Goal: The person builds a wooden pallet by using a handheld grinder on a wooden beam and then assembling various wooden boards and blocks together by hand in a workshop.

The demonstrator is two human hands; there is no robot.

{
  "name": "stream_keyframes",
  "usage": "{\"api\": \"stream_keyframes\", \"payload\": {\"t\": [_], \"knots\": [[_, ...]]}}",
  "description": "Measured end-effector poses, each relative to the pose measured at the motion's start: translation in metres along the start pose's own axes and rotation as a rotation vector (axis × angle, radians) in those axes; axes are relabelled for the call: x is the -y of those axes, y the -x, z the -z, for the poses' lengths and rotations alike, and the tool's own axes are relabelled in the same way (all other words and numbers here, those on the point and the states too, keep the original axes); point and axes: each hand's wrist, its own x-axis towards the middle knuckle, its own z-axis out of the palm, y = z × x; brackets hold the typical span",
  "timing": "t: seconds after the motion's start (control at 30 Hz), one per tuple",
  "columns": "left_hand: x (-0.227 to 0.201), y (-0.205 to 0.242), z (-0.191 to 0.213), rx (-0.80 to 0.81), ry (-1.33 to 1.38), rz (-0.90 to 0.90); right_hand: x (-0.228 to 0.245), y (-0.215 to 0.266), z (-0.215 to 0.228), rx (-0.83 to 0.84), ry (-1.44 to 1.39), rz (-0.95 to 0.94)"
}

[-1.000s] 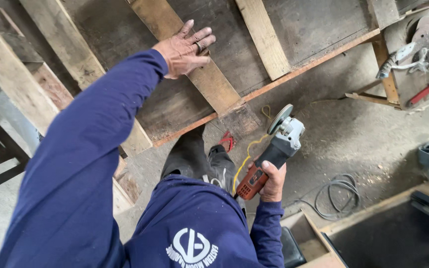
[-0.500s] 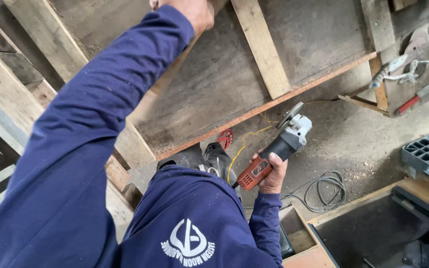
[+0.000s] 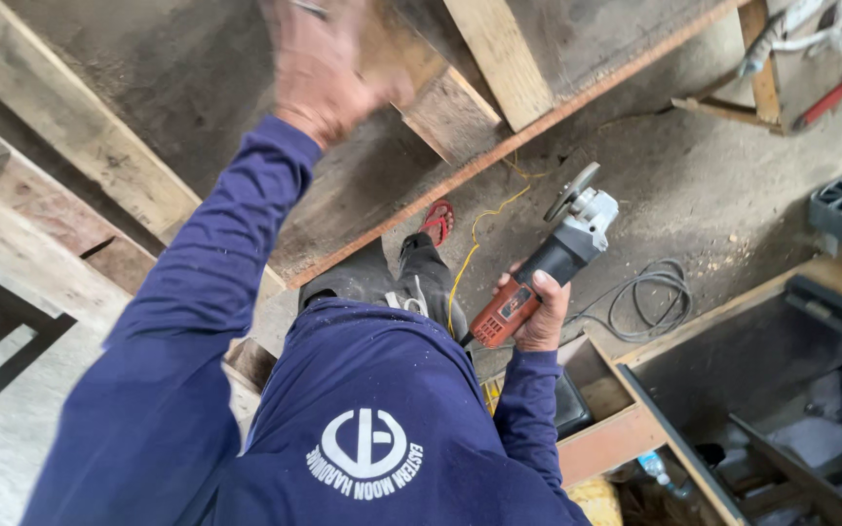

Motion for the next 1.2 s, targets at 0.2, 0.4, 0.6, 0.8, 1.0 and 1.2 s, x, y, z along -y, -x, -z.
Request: {"api": "stream_keyframes", "payload": {"t": [0.2, 0.4, 0.6, 0.8, 1.0, 1.2], "knots": [[-0.064, -0.031, -0.034, 0.239, -0.180, -0.573, -0.014, 0.015, 0.022, -0.042, 0.012, -0.031], [-0.107, 0.001, -0.024, 0.309, 0.152, -0.670, -0.029, 0.020, 0.047, -0.086, -0.063, -0.088], [-0.146, 0.025, -0.081, 0.221, 0.055, -0.631, -0.040, 0.026, 0.057, -0.012, -0.196, -0.039], [-0.143, 0.015, -0.089, 0.325, 0.558, -0.585, -0.038, 0.031, 0.057, 0.123, -0.204, -0.082], [-0.146, 0.017, -0.165, -0.038, 0.635, 0.012, -0.049, 0.018, 0.051, 0.207, -0.234, -0.105], [-0.144, 0.015, -0.167, -0.102, 0.518, -0.074, -0.067, 0.006, 0.055, 0.205, -0.256, -0.192]]}}
